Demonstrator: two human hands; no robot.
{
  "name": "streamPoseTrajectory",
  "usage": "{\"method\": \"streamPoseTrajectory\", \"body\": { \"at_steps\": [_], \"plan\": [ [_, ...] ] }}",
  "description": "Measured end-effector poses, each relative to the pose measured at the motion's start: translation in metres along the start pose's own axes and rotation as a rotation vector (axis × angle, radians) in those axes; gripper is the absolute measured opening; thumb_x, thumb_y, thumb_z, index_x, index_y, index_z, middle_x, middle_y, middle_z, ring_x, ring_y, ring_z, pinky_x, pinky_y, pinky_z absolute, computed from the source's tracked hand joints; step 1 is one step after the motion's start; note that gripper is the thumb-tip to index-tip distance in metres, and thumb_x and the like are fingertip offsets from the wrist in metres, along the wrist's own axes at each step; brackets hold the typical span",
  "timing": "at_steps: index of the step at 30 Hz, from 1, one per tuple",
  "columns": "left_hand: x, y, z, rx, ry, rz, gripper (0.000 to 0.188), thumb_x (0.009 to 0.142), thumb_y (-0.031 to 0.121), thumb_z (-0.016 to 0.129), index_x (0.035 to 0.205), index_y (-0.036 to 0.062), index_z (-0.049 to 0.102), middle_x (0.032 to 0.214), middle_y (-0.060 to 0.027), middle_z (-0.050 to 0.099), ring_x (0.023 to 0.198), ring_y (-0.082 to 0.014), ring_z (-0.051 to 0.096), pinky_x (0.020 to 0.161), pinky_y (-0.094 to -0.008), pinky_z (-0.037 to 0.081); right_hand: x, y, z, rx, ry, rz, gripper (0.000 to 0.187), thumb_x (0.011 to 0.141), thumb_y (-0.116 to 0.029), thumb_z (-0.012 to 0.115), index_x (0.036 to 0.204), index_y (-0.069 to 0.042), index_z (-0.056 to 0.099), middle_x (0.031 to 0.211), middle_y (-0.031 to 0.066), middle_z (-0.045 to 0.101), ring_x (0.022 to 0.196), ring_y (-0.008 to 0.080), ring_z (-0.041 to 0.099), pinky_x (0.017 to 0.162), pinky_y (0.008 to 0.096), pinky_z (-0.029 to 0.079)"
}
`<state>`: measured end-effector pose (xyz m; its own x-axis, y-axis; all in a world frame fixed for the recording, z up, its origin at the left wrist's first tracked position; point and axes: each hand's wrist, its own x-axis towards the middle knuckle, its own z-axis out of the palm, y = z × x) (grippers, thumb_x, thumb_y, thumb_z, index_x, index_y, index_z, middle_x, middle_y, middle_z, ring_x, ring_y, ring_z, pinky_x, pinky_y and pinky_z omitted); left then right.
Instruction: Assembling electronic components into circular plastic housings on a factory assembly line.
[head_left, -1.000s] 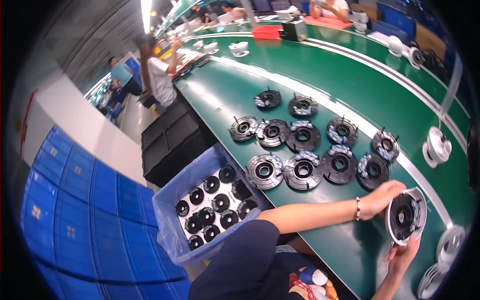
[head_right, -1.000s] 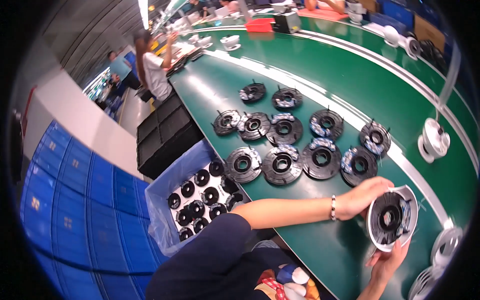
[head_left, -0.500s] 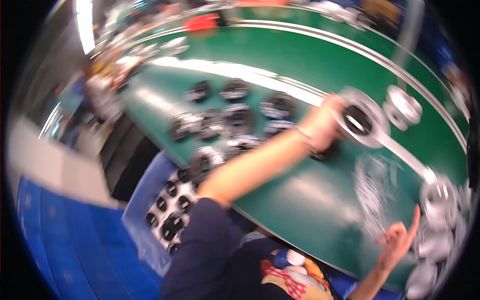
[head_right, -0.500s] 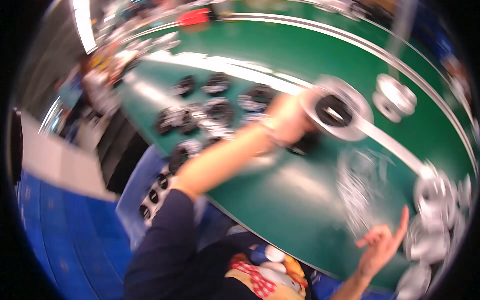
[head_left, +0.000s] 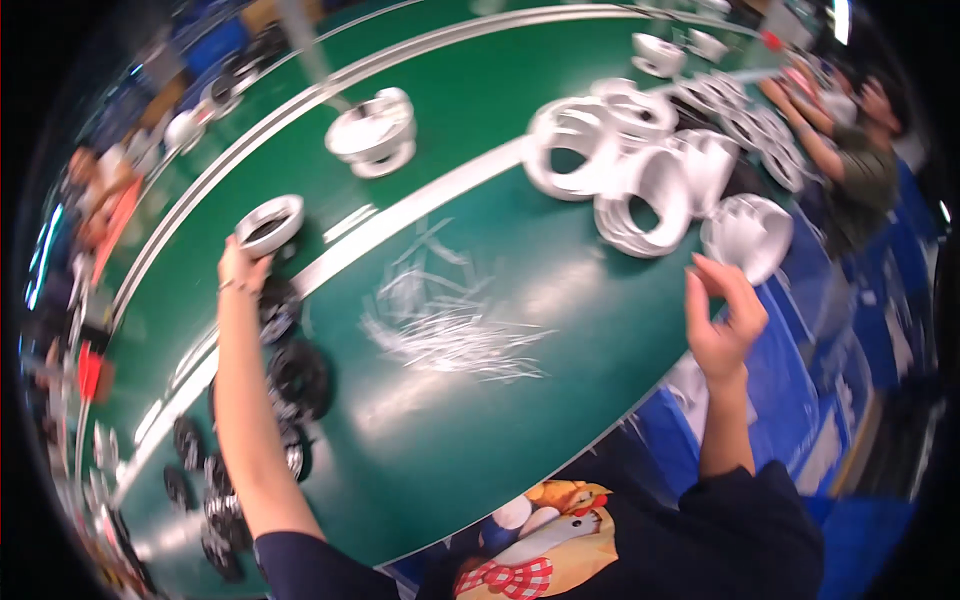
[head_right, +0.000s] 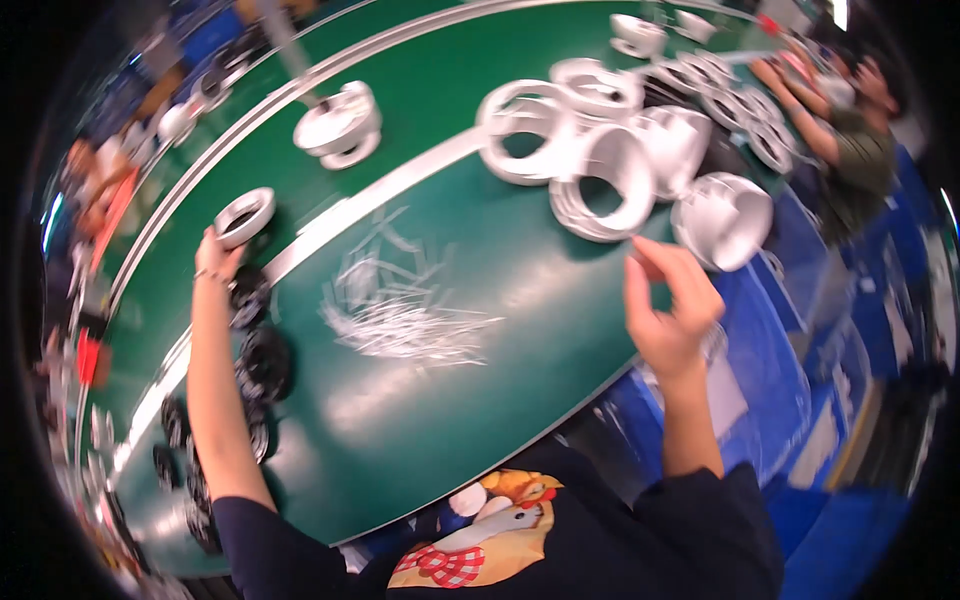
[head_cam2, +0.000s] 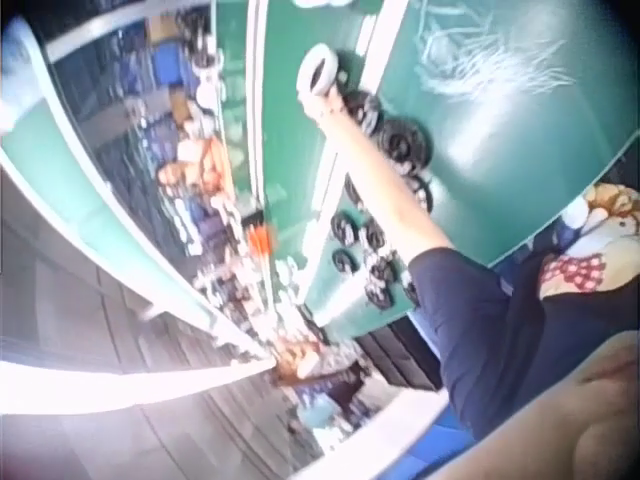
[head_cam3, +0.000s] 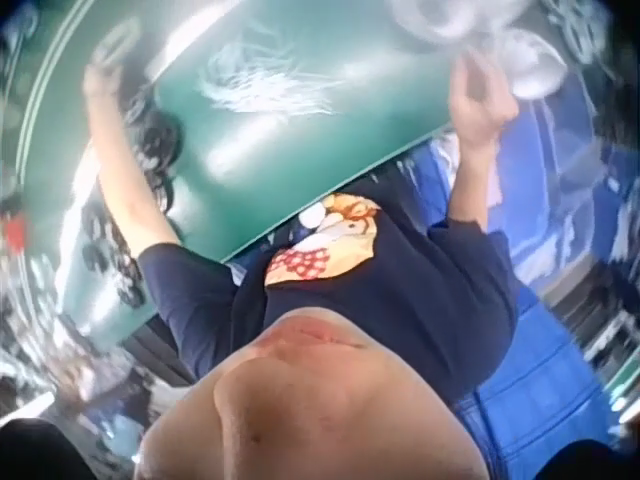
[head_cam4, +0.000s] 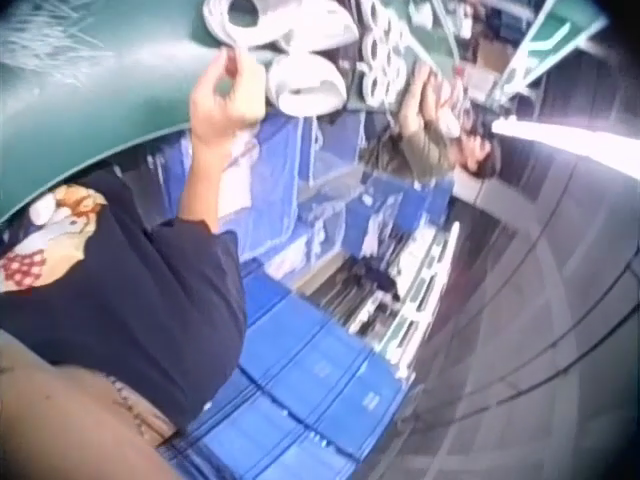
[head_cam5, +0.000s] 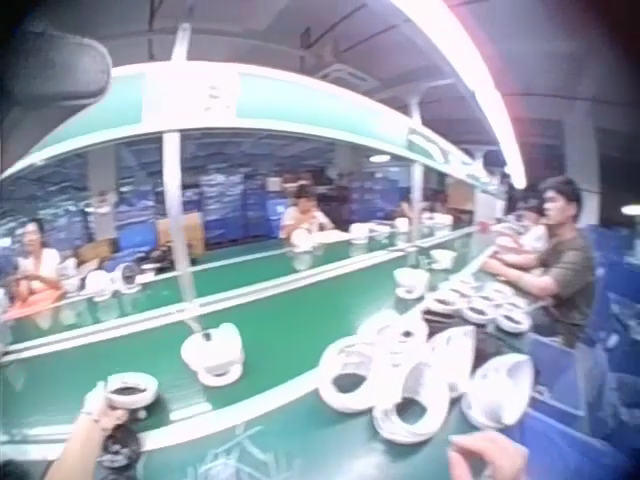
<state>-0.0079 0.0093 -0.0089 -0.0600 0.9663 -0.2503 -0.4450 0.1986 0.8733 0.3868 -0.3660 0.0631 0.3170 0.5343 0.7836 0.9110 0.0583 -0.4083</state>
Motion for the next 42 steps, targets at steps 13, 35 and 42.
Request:
{"method": "streamPoseTrajectory", "body": {
  "at_steps": [13,35,42],
  "plan": [
    [-0.022,0.026,-0.028,1.677,-0.072,0.593,0.04,0.078,0.036,0.049,0.101,0.0048,0.057,0.097,-0.0191,0.058,0.094,-0.0322,0.055,0.081,-0.0366,0.043,0.099,0.099,0.058,-0.286,-0.396,-0.348,0.045,0.061,0.006,0.055,0.104,-0.006,0.055,0.11,0.0135,0.051,0.101,0.0307,0.048,0.087,0.0359,0.039],
    [-0.185,0.026,-0.024,0.293,0.007,0.381,0.023,0.08,0.007,0.058,0.1,-0.005,0.055,0.093,-0.0085,0.06,0.082,-0.0109,0.057,0.072,-0.0215,0.045,0.014,-0.093,0.063,0.569,-0.813,-0.166,0.027,0.066,0.002,0.062,0.093,-0.002,0.06,0.076,0.009,0.062,0.053,0.0129,0.058,0.047,0.0232,0.045],
    [-0.236,-0.011,-0.021,-0.046,-0.061,0.38,0.016,0.081,0.01,0.057,0.094,-0.0001,0.058,0.089,-0.0048,0.061,0.078,-0.0092,0.057,0.069,-0.0214,0.046,-0.046,-0.114,0.107,0.615,-1.015,-0.171,0.027,0.067,-0.003,0.064,0.093,-0.002,0.059,0.076,0.0111,0.06,0.044,0.015,0.052,0.046,0.0275,0.042]
  ]
}}
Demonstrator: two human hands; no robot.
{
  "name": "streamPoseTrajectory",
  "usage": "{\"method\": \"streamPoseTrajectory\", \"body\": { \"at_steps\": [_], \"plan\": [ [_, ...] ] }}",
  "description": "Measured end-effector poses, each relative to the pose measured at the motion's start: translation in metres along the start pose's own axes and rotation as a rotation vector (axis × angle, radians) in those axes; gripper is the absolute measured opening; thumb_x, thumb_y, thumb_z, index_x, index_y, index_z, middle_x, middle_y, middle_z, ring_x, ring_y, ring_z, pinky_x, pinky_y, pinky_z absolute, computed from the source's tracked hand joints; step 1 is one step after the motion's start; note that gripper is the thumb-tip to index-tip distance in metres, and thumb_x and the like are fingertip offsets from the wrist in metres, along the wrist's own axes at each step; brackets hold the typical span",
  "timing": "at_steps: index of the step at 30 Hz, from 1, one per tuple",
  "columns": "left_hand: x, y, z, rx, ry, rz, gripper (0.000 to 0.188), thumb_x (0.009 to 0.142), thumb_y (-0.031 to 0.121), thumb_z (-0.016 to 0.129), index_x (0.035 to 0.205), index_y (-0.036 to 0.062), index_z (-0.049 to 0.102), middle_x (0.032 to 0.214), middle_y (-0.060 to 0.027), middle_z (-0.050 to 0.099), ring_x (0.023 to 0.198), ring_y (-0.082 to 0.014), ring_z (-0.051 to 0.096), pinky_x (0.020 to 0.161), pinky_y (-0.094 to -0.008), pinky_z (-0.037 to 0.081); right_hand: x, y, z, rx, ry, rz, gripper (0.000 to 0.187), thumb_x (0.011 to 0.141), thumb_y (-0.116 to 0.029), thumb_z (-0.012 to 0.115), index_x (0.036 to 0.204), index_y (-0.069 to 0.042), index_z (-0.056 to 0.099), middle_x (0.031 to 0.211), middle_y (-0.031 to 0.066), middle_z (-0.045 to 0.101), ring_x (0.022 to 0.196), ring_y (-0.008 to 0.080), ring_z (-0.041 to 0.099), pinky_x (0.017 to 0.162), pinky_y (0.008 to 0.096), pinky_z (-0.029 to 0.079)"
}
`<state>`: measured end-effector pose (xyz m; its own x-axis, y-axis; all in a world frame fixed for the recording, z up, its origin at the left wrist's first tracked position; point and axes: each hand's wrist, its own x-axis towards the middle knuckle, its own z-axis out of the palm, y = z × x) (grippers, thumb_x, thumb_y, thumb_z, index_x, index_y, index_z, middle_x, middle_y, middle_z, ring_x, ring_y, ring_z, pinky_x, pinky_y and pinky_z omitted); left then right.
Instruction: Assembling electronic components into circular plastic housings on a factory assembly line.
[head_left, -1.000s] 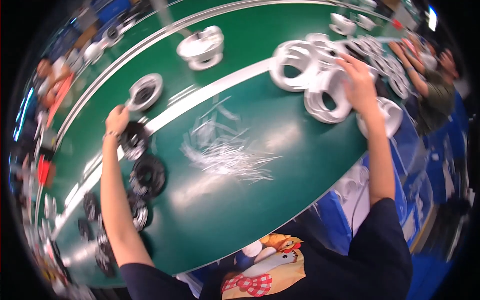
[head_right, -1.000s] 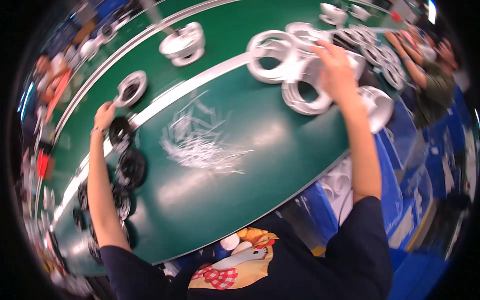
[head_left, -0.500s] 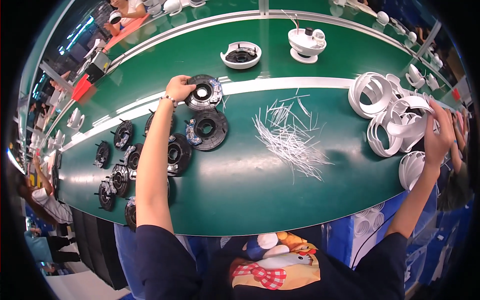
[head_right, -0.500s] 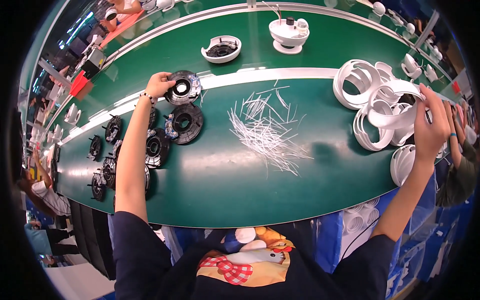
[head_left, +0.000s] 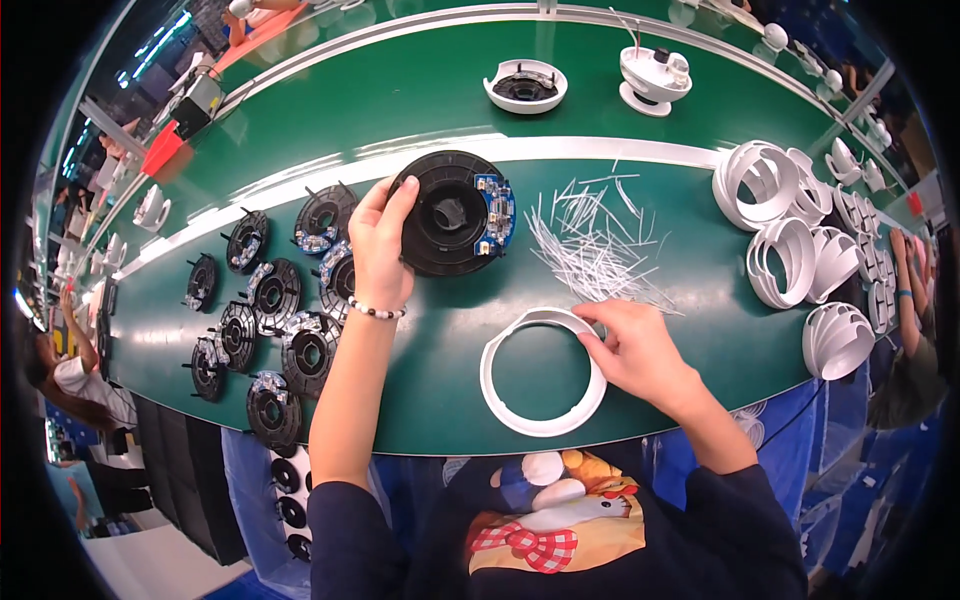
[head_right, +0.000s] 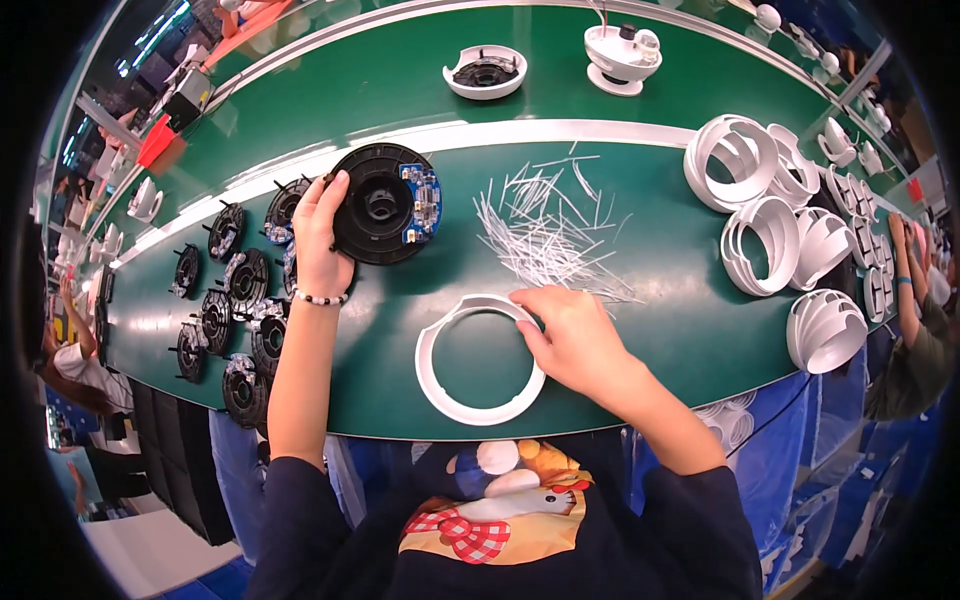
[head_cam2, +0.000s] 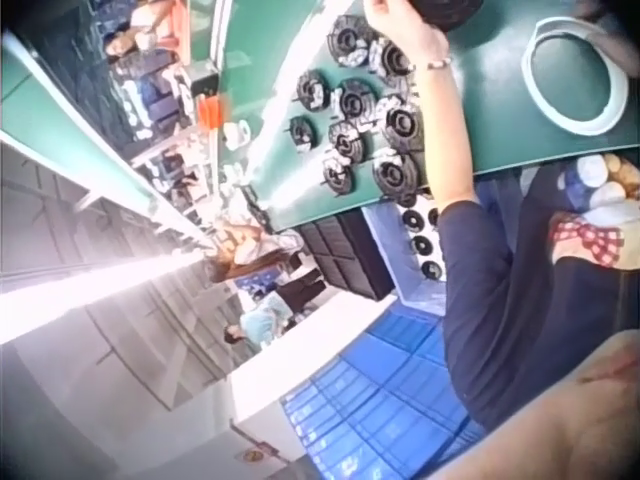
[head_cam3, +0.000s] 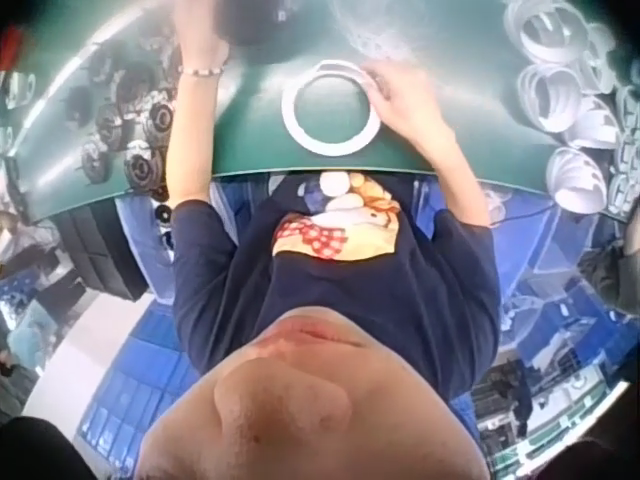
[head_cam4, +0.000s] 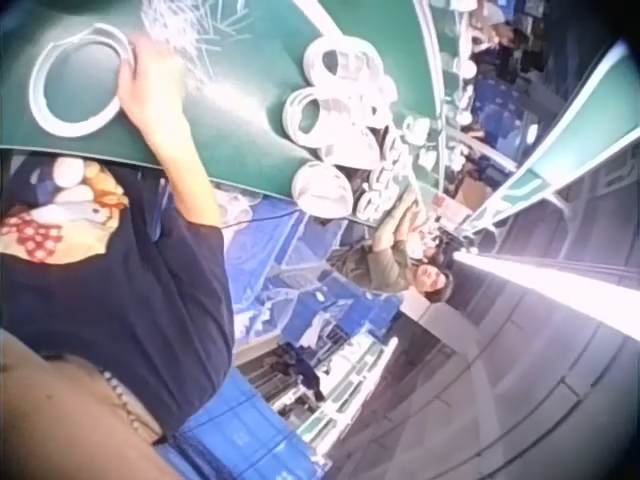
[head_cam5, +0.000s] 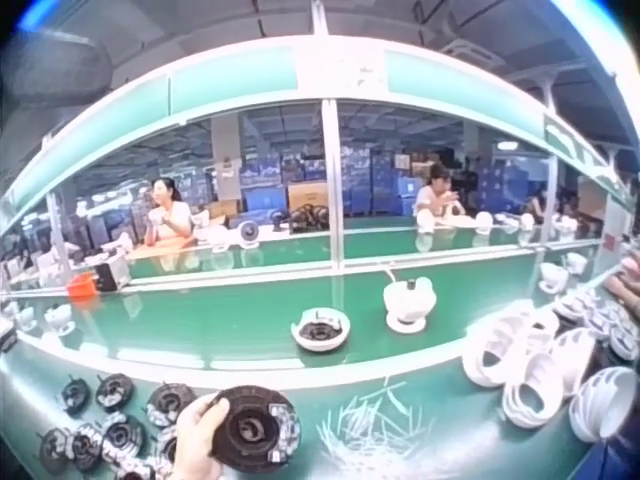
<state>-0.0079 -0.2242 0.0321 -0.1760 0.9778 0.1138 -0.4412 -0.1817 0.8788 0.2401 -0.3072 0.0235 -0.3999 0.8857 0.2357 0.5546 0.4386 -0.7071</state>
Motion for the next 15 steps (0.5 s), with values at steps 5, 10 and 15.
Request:
{"method": "streamPoseTrajectory", "body": {
  "at_steps": [5,10,15],
  "plan": [
    [-0.017,0.005,-0.012,-0.096,0.064,0.019,0.015,0.081,0.011,0.056,0.093,0.0014,0.058,0.088,-0.0039,0.061,0.078,-0.0087,0.057,0.068,-0.0211,0.045,0.004,-0.023,0.002,-0.365,-0.107,-0.026,0.066,0.062,-0.028,0.07,0.117,-0.003,0.043,0.116,0.02,0.044,0.095,0.035,0.049,0.075,0.0425,0.042],
    [-0.024,0.002,-0.015,-0.216,0.141,0.019,0.011,0.083,0.012,0.054,0.09,0.0045,0.056,0.087,-0.0028,0.06,0.077,-0.009,0.058,0.066,-0.0214,0.047,0.009,-0.047,0.009,-0.398,-0.357,-0.041,0.106,0.05,-0.048,0.074,0.131,-0.003,0.022,0.132,0.0268,0.019,0.121,0.0442,0.022,0.092,0.0549,0.026],
    [-0.026,0.003,-0.015,-0.205,0.125,-0.017,0.01,0.084,0.013,0.053,0.091,0.0054,0.054,0.087,-0.0027,0.06,0.076,-0.009,0.058,0.065,-0.0219,0.047,0.012,-0.049,0.015,-0.384,-0.447,-0.054,0.107,0.049,-0.042,0.077,0.131,-0.003,0.021,0.134,0.0229,0.02,0.122,0.041,0.021,0.098,0.0469,0.023]
  ]
}}
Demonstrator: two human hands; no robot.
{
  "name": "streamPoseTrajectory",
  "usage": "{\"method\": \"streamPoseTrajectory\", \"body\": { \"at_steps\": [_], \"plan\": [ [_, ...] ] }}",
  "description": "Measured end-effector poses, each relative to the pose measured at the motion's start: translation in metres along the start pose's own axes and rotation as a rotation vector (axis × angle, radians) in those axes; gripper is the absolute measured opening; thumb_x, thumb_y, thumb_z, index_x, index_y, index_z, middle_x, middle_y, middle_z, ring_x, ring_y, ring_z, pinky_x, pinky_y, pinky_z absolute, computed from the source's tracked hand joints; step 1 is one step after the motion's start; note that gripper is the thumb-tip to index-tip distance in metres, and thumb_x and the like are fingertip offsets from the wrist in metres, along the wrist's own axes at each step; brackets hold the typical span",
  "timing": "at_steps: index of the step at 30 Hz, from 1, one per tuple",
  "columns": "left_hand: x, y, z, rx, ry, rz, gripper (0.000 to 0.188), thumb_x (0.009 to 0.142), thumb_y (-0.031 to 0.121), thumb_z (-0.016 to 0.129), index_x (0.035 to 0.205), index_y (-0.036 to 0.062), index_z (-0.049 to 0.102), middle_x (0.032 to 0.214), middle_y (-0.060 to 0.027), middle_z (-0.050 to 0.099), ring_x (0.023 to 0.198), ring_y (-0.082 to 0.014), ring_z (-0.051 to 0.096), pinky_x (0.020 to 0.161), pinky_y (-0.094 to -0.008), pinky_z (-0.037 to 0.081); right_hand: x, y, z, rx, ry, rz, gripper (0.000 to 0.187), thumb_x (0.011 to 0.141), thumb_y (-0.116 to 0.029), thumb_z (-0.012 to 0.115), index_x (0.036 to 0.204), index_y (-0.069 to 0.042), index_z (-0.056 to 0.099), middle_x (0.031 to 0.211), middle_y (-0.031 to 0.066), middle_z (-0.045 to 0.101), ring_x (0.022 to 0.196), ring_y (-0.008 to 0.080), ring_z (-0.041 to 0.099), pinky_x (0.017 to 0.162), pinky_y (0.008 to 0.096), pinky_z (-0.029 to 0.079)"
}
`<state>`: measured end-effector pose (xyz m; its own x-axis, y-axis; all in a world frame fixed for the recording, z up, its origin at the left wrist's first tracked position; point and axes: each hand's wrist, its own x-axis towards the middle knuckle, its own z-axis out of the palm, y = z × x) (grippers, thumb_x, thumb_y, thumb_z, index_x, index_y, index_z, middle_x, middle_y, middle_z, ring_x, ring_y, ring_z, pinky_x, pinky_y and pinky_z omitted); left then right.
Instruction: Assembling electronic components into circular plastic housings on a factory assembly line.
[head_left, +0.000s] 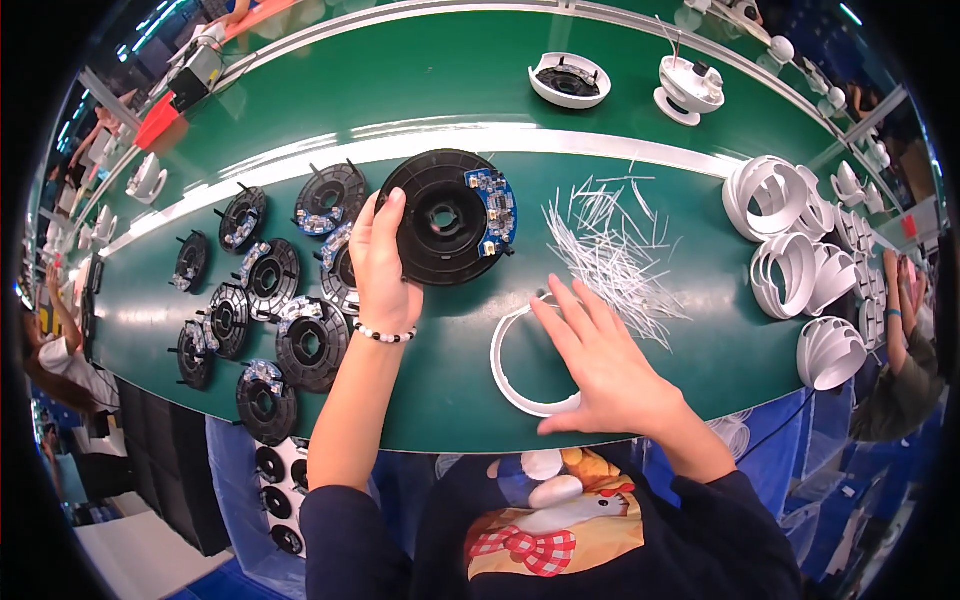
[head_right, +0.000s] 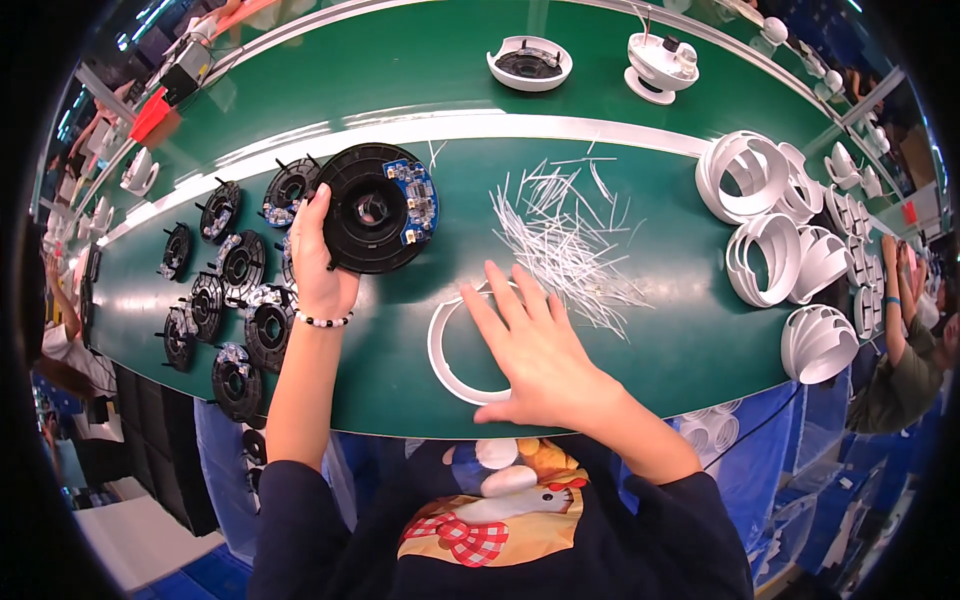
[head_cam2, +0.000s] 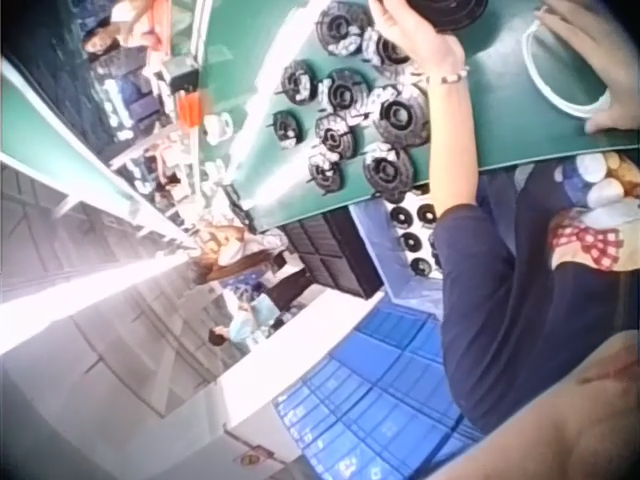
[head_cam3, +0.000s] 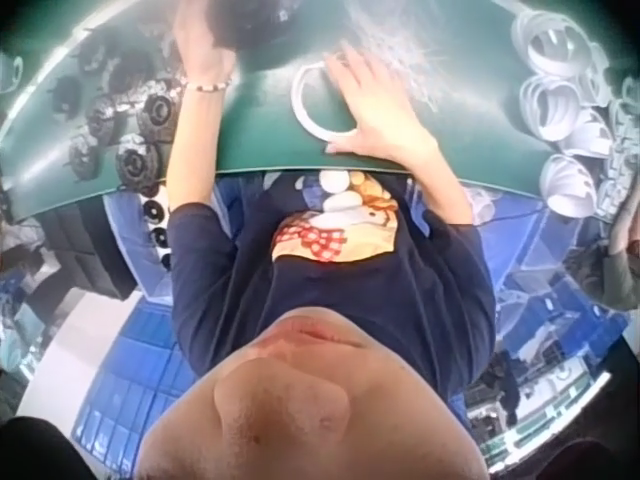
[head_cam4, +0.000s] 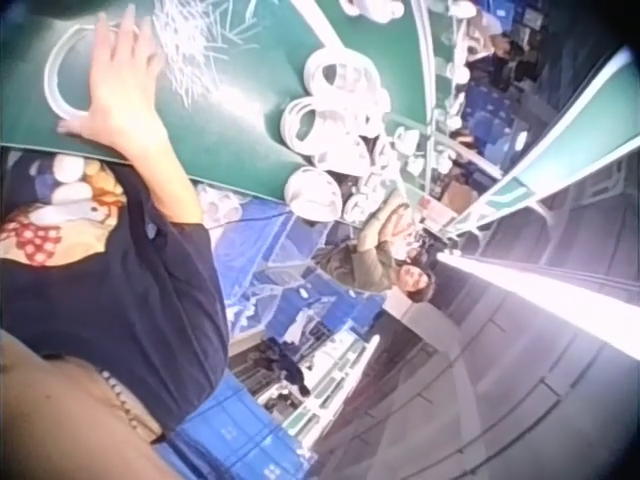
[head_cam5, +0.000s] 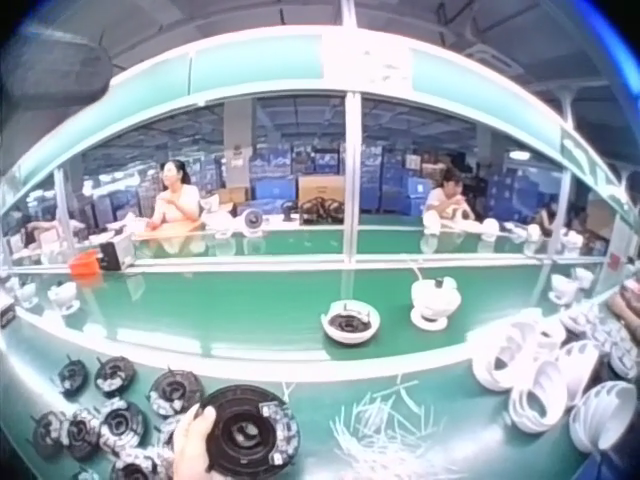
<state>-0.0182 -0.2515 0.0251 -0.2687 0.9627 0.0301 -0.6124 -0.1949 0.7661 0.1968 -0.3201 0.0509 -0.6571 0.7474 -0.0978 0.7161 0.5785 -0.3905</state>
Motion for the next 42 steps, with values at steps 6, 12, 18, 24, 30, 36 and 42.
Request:
{"method": "streamPoseTrajectory", "body": {
  "at_steps": [6,12,18,24,30,36,42],
  "plan": [
    [-0.003,-0.009,-0.001,0.033,-0.043,-0.032,0.023,0.085,0.017,0.049,0.102,0.003,0.05,0.098,-0.0069,0.057,0.088,-0.016,0.057,0.077,-0.0293,0.048,0.004,0.013,0.001,0.146,0.039,-0.131,0.106,0.045,-0.032,0.079,0.129,-0.002,0.023,0.129,0.0218,0.026,0.114,0.0394,0.031,0.094,0.0476,0.028],
    [-0.016,-0.024,0.007,0.027,-0.111,-0.11,0.026,0.086,0.018,0.047,0.108,0.0021,0.047,0.102,-0.0066,0.055,0.093,-0.0146,0.054,0.081,-0.0277,0.044,0.012,0.023,-0.021,0.474,0.735,-0.07,0.113,0.041,-0.037,0.082,0.129,0.003,0.022,0.127,0.0191,0.031,0.115,0.0336,0.032,0.095,0.0418,0.028],
    [-0.04,-0.045,0.009,-0.198,-0.29,-0.403,0.041,0.083,0.019,0.037,0.118,-0.0006,0.041,0.112,-0.0125,0.05,0.103,-0.0209,0.048,0.091,-0.0338,0.037,0.034,0.011,-0.004,0.324,0.705,-0.121,0.117,0.043,-0.037,0.082,0.131,0.003,0.017,0.13,0.0204,0.028,0.117,0.0323,0.034,0.098,0.0385,0.026],
    [-0.028,-0.032,0.009,-0.671,-0.575,-0.759,0.058,0.082,0.044,0.035,0.124,0.0036,0.038,0.122,-0.0148,0.043,0.112,-0.0276,0.042,0.096,-0.0416,0.032,0.035,0.018,-0.003,0.373,0.675,-0.214,0.116,0.042,-0.036,0.08,0.13,0.005,0.016,0.125,0.0222,0.031,0.114,0.0382,0.03,0.095,0.0453,0.026],
    [-0.025,-0.034,0.009,-0.567,-0.502,-0.701,0.049,0.088,0.04,0.031,0.118,0.0045,0.043,0.115,-0.0123,0.049,0.105,-0.0246,0.048,0.092,-0.0389,0.038,0.033,0.016,-0.009,0.369,0.633,-0.229,0.117,0.044,-0.037,0.082,0.131,0.003,0.015,0.132,0.0207,0.027,0.12,0.0321,0.03,0.099,0.0388,0.025],
    [-0.037,-0.035,0.02,-0.466,-0.354,-0.615,0.046,0.09,0.039,0.028,0.115,0.004,0.046,0.11,-0.0103,0.052,0.099,-0.0209,0.051,0.088,-0.0344,0.041,0.036,0.01,0.002,0.231,0.631,-0.194,0.109,0.043,-0.029,0.08,0.13,0.0,0.021,0.131,0.0217,0.026,0.12,0.0418,0.025,0.097,0.0471,0.026],
    [-0.037,-0.027,0.022,-0.32,-0.369,-0.64,0.074,0.082,0.063,0.02,0.121,0.004,0.041,0.115,-0.0101,0.049,0.104,-0.021,0.049,0.089,-0.0357,0.041,0.039,0.018,0.0,0.245,0.581,-0.268,0.111,0.04,-0.028,0.08,0.13,-0.001,0.021,0.132,0.022,0.026,0.118,0.0424,0.026,0.097,0.0474,0.025]
  ]
}}
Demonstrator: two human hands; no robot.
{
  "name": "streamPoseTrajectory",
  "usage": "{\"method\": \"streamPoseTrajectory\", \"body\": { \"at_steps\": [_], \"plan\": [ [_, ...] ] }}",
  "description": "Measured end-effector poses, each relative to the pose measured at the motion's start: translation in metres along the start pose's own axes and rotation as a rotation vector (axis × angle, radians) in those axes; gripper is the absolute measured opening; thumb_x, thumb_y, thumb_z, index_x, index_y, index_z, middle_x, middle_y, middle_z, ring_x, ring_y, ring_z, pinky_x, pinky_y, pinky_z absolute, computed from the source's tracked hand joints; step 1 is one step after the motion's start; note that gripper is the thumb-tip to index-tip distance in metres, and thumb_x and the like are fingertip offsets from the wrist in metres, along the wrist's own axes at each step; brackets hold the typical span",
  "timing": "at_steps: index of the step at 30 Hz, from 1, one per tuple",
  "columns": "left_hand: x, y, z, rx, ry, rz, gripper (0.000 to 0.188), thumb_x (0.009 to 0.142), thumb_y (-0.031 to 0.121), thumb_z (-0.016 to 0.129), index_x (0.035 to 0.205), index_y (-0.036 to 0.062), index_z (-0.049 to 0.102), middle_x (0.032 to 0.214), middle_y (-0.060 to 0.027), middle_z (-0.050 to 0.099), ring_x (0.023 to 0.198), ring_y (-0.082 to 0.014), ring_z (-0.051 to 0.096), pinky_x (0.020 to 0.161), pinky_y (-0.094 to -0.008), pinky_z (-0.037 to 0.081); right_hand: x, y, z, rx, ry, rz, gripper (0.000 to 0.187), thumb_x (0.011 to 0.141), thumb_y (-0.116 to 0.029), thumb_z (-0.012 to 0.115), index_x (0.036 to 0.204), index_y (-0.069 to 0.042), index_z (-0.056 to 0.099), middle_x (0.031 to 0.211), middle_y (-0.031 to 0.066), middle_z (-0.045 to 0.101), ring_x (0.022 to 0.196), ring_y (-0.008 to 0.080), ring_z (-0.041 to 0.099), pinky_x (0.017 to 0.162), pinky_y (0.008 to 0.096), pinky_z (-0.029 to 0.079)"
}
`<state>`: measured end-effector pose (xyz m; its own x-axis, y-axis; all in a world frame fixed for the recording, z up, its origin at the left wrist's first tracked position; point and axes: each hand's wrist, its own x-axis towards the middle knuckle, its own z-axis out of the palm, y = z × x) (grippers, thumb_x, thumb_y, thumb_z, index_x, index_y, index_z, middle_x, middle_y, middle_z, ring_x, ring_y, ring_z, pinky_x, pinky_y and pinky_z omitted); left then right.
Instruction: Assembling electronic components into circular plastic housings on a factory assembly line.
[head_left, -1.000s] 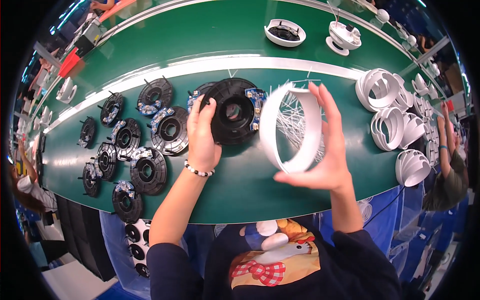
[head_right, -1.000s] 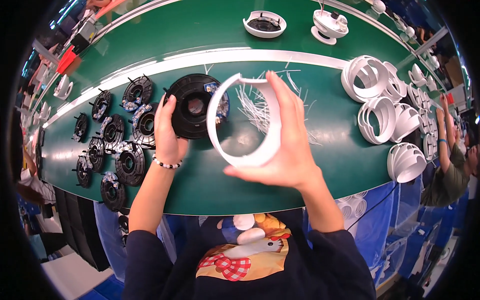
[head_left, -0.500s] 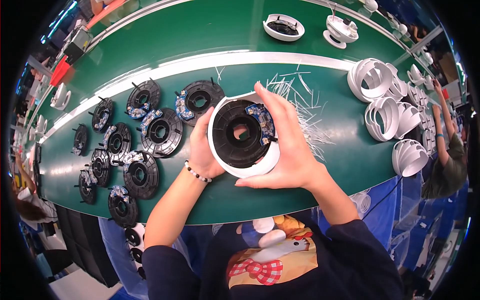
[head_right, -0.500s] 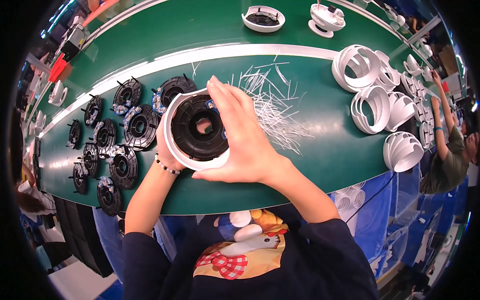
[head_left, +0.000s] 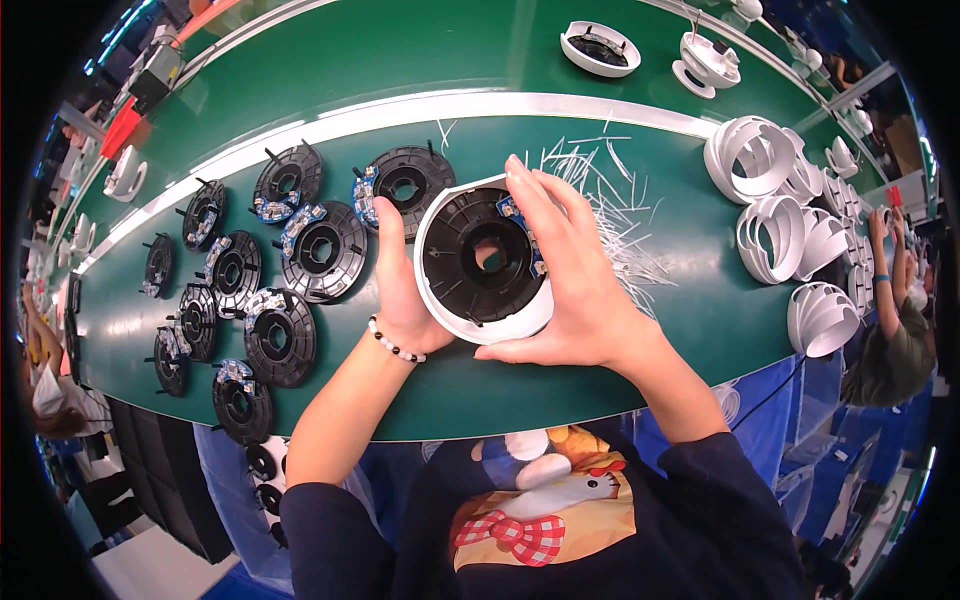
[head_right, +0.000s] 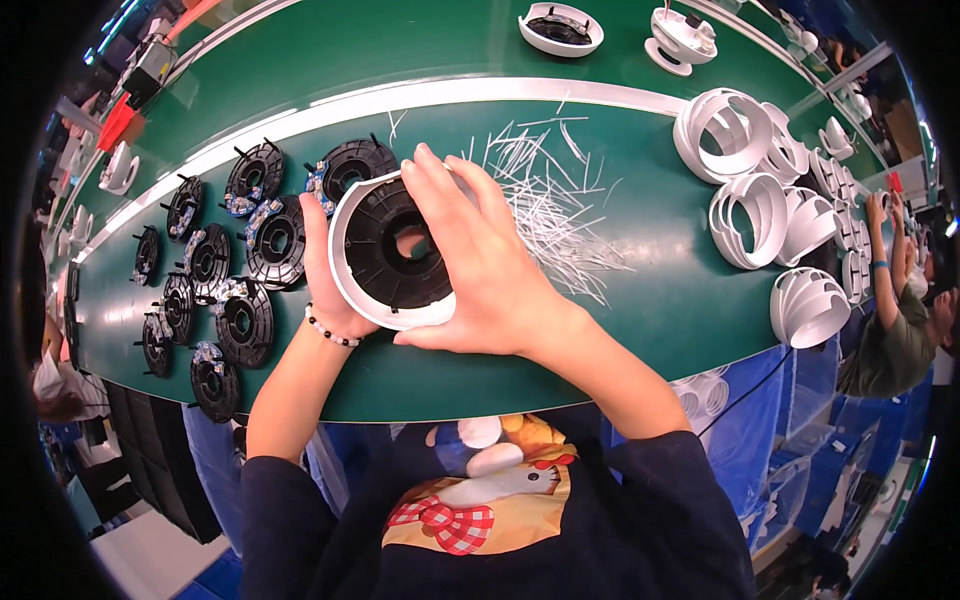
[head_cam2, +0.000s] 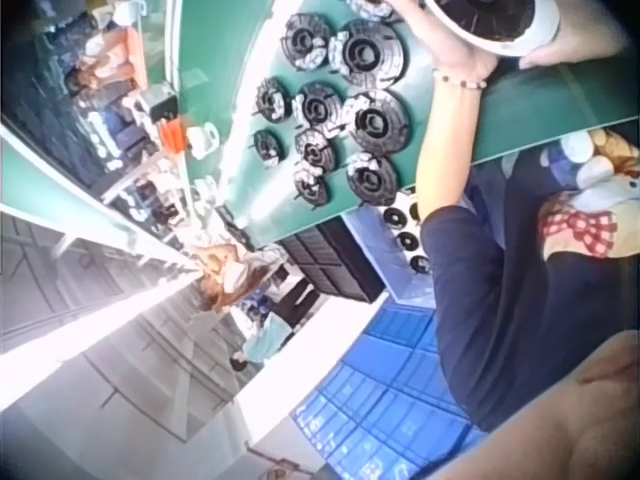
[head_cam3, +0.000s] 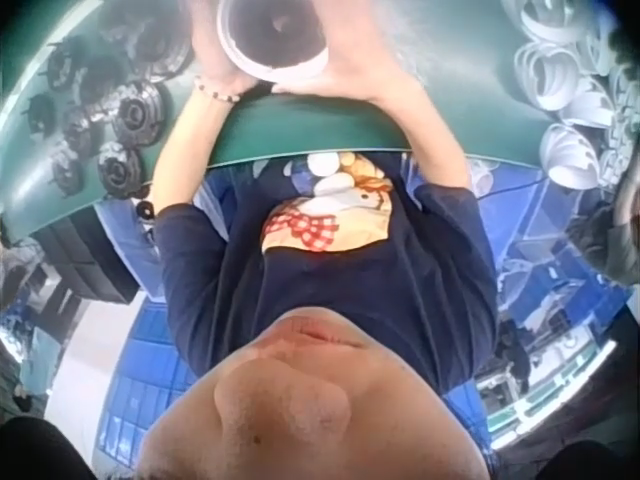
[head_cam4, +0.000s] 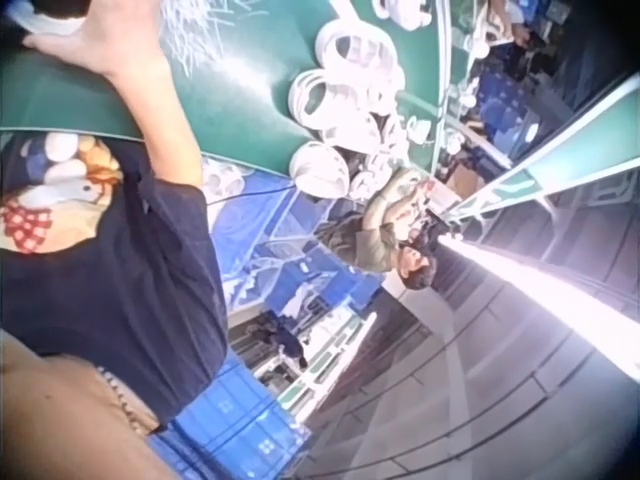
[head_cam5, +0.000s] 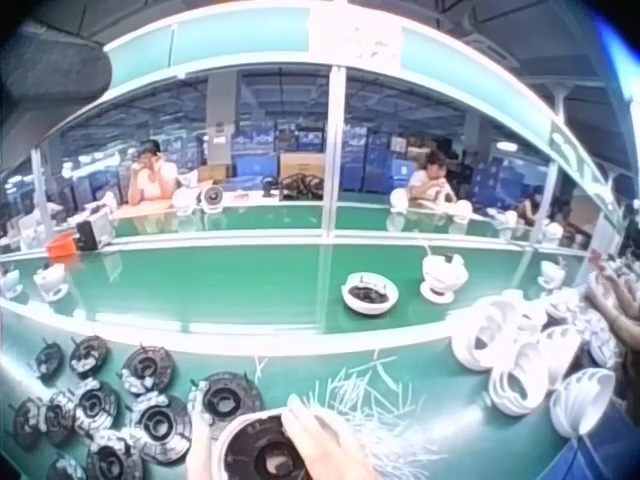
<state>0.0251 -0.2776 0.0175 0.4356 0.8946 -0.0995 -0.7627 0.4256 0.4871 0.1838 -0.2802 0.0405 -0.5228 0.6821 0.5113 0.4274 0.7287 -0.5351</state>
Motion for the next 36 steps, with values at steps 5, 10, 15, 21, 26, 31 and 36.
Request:
{"method": "streamPoseTrajectory", "body": {
  "at_steps": [5,10,15,21,26,31,36],
  "plan": [
    [-0.001,0.002,-0.01,-0.082,-0.086,-0.072,0.081,0.078,0.069,0.022,0.122,0.0037,0.04,0.115,-0.0128,0.048,0.103,-0.0229,0.05,0.088,-0.0369,0.042,0.007,0.0,-0.012,-0.01,-0.137,-0.005,0.111,0.042,-0.032,0.081,0.13,-0.001,0.022,0.132,0.0173,0.029,0.115,0.0365,0.032,0.095,0.043,0.031],
    [-0.002,-0.002,-0.011,-0.068,-0.059,0.034,0.059,0.081,0.047,0.045,0.119,0.0021,0.041,0.112,-0.0136,0.05,0.1,-0.0237,0.052,0.086,-0.0367,0.044,0.01,0.004,-0.01,0.014,-0.156,-0.014,0.11,0.042,-0.034,0.08,0.13,0.0,0.022,0.13,0.0176,0.03,0.115,0.0363,0.032,0.095,0.0428,0.029],
    [-0.003,-0.004,-0.007,-0.056,-0.012,0.058,0.05,0.073,0.026,0.048,0.114,-0.0021,0.043,0.106,-0.0153,0.053,0.095,-0.0237,0.054,0.084,-0.0356,0.045,-0.003,0.009,0.011,0.024,0.011,0.022,0.11,0.044,-0.036,0.079,0.129,0.001,0.021,0.131,0.0187,0.028,0.117,0.0364,0.029,0.097,0.0435,0.026],
    [0.0,0.006,-0.005,-0.073,0.129,0.169,0.045,0.077,0.035,0.044,0.11,0.0033,0.049,0.104,-0.0117,0.056,0.091,-0.0227,0.056,0.08,-0.0347,0.046,0.002,0.012,0.002,-0.166,-0.16,-0.094,0.084,0.053,-0.036,0.075,0.122,-0.006,0.038,0.131,0.0165,0.031,0.123,0.0375,0.024,0.096,0.0553,0.02],
    [0.002,0.012,-0.012,-0.084,0.08,0.08,0.057,0.084,0.049,0.031,0.116,0.0043,0.046,0.107,-0.0127,0.055,0.094,-0.0236,0.056,0.083,-0.0336,0.045,0.02,0.019,-0.002,-0.263,-0.039,-0.647,0.021,0.064,-0.009,0.056,0.084,-0.002,0.058,0.089,0.0103,0.059,0.084,0.0217,0.058,0.087,0.0454,0.041],
    [-0.003,0.019,-0.008,0.027,0.048,-0.046,0.092,0.072,0.075,0.019,0.126,0.003,0.031,0.126,-0.0203,0.038,0.111,-0.0351,0.042,0.087,-0.0549,0.036,0.069,0.057,-0.016,-0.293,0.036,-0.685,0.029,0.056,-0.001,0.062,0.084,-0.004,0.057,0.081,0.0076,0.06,0.071,0.0239,0.059,0.067,0.0353,0.049],
    [-0.005,-0.003,-0.004,0.317,0.078,0.0,0.081,0.08,0.066,0.01,0.111,0.0,0.045,0.099,-0.017,0.057,0.088,-0.0219,0.056,0.078,-0.0348,0.044,0.138,0.133,0.0,-0.505,-0.008,-0.451,0.036,0.056,-0.004,0.063,0.091,-0.006,0.054,0.074,0.0088,0.057,0.072,0.0268,0.055,0.071,0.0372,0.043]
  ]
}}
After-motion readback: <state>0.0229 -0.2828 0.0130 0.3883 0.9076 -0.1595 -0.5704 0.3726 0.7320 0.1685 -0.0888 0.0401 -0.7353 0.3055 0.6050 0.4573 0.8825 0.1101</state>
